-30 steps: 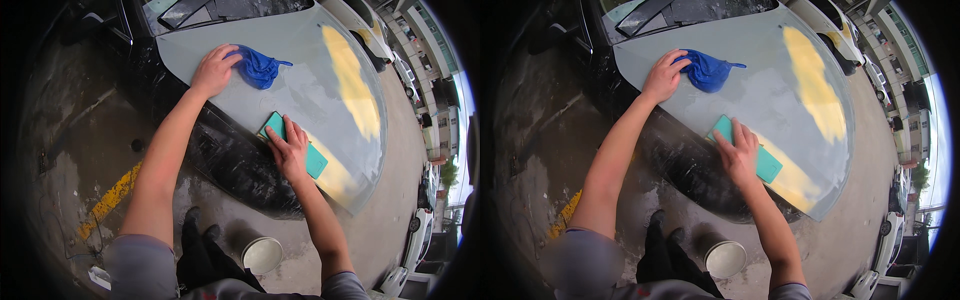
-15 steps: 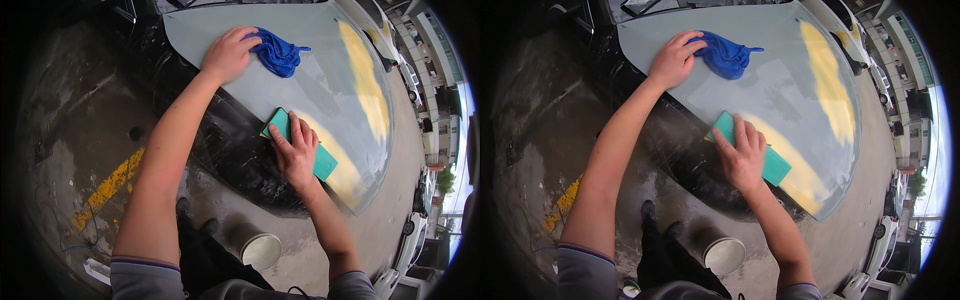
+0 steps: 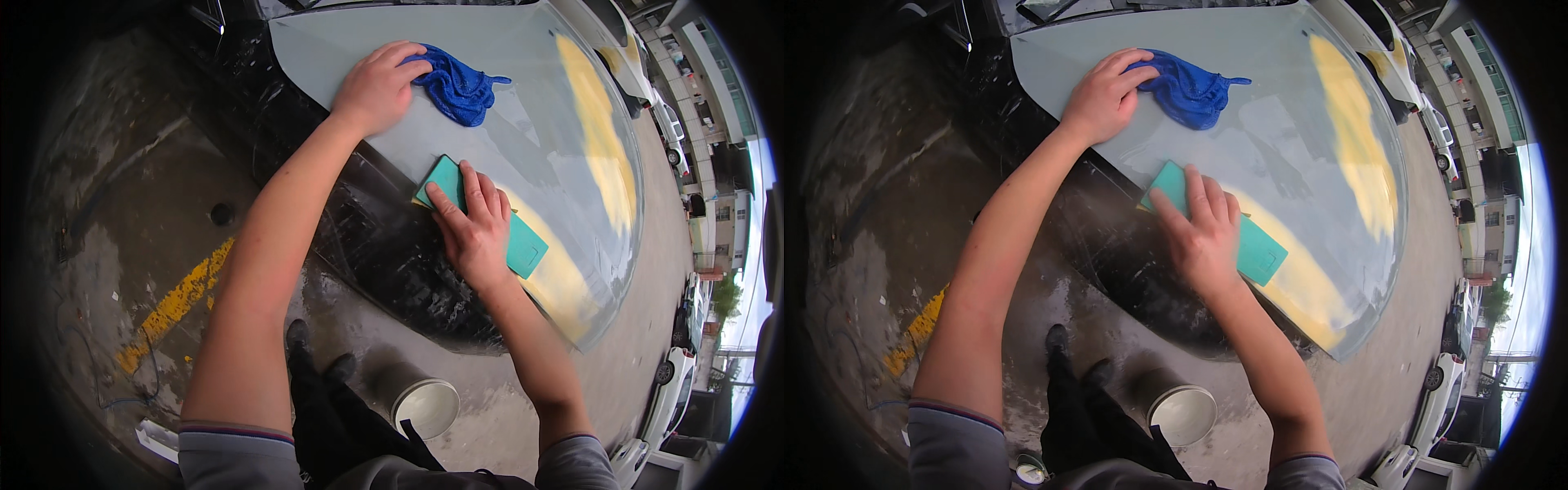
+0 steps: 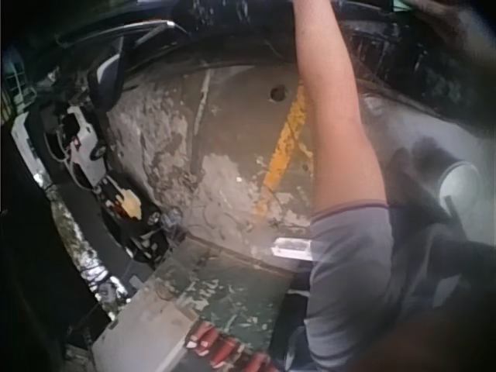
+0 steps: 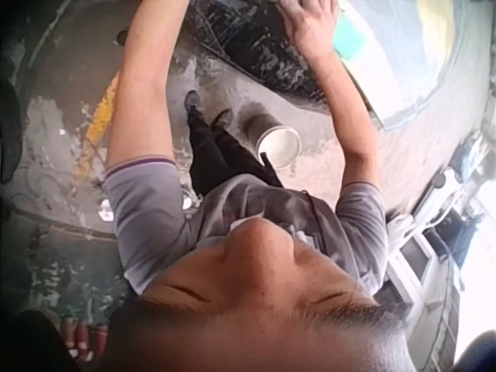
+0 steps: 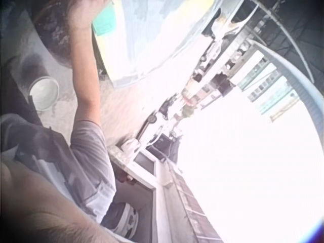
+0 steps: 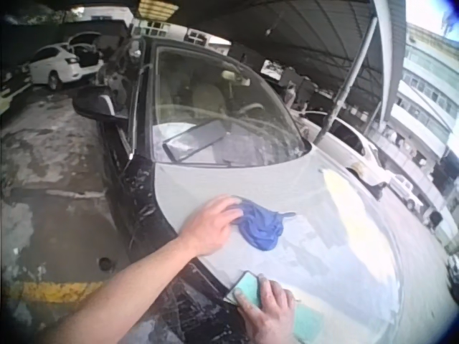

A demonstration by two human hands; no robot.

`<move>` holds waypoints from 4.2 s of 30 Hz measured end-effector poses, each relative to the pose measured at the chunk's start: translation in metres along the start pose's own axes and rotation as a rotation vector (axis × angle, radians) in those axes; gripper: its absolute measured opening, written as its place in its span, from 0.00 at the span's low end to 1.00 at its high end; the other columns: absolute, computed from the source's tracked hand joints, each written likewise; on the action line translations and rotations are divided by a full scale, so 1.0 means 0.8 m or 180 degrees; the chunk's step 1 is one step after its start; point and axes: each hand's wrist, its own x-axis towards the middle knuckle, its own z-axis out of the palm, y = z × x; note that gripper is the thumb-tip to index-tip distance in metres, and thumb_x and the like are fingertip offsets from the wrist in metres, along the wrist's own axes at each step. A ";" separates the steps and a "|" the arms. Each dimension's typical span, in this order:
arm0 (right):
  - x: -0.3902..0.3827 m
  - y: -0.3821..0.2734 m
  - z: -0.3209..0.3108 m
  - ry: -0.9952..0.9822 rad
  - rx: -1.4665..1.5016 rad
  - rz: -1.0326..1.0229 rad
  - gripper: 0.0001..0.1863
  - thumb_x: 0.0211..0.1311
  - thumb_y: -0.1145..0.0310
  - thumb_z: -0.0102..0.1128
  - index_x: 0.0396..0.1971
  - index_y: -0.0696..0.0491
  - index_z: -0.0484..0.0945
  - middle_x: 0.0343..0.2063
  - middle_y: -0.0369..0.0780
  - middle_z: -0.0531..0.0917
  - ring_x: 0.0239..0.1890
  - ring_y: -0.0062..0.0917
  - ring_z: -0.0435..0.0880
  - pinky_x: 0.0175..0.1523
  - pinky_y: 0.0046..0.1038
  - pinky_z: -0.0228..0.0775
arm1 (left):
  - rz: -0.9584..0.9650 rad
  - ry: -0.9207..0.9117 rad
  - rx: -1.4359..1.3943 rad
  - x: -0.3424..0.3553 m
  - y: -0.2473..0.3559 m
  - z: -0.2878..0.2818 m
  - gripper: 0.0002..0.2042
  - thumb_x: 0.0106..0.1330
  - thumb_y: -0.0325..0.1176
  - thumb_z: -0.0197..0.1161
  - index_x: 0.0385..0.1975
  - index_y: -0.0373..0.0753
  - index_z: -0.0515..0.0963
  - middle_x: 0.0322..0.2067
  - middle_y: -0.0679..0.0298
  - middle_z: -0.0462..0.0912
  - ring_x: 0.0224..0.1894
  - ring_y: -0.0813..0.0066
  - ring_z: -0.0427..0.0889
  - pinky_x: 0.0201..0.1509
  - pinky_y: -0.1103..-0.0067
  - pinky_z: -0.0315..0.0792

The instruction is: The person sands a yellow-painted area on a car hood using a sanding block and wipes the surface with a blue cloth. They repeatedly dip the sanding block in a bucket of water and continue sanding and wiping the hood.

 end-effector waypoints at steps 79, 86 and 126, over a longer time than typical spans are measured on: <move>-0.031 0.045 -0.042 0.0148 0.0207 0.0535 0.26 0.62 0.61 0.81 0.62 0.38 0.92 0.72 0.51 0.80 0.68 0.48 0.82 0.69 0.50 0.70 | 0.0289 -0.1751 0.0972 0.108 0.071 0.057 0.28 0.70 0.63 0.74 0.66 0.61 0.86 0.61 0.62 0.87 0.67 0.57 0.84 0.70 0.52 0.76; -0.013 0.046 -0.041 0.0244 0.0091 0.0512 0.26 0.58 0.65 0.80 0.59 0.39 0.92 0.69 0.50 0.82 0.66 0.45 0.82 0.68 0.50 0.71 | 0.1381 -0.1515 0.0062 0.081 0.144 0.110 0.21 0.57 0.44 0.86 0.49 0.54 0.88 0.46 0.69 0.86 0.55 0.61 0.88 0.58 0.62 0.80; 0.021 0.039 -0.004 0.0263 -0.0172 0.0168 0.29 0.58 0.66 0.81 0.63 0.40 0.92 0.70 0.54 0.82 0.65 0.48 0.82 0.66 0.47 0.71 | 0.0046 0.0314 0.1306 0.038 0.040 0.056 0.17 0.69 0.59 0.78 0.49 0.59 0.95 0.51 0.73 0.91 0.60 0.67 0.87 0.75 0.61 0.71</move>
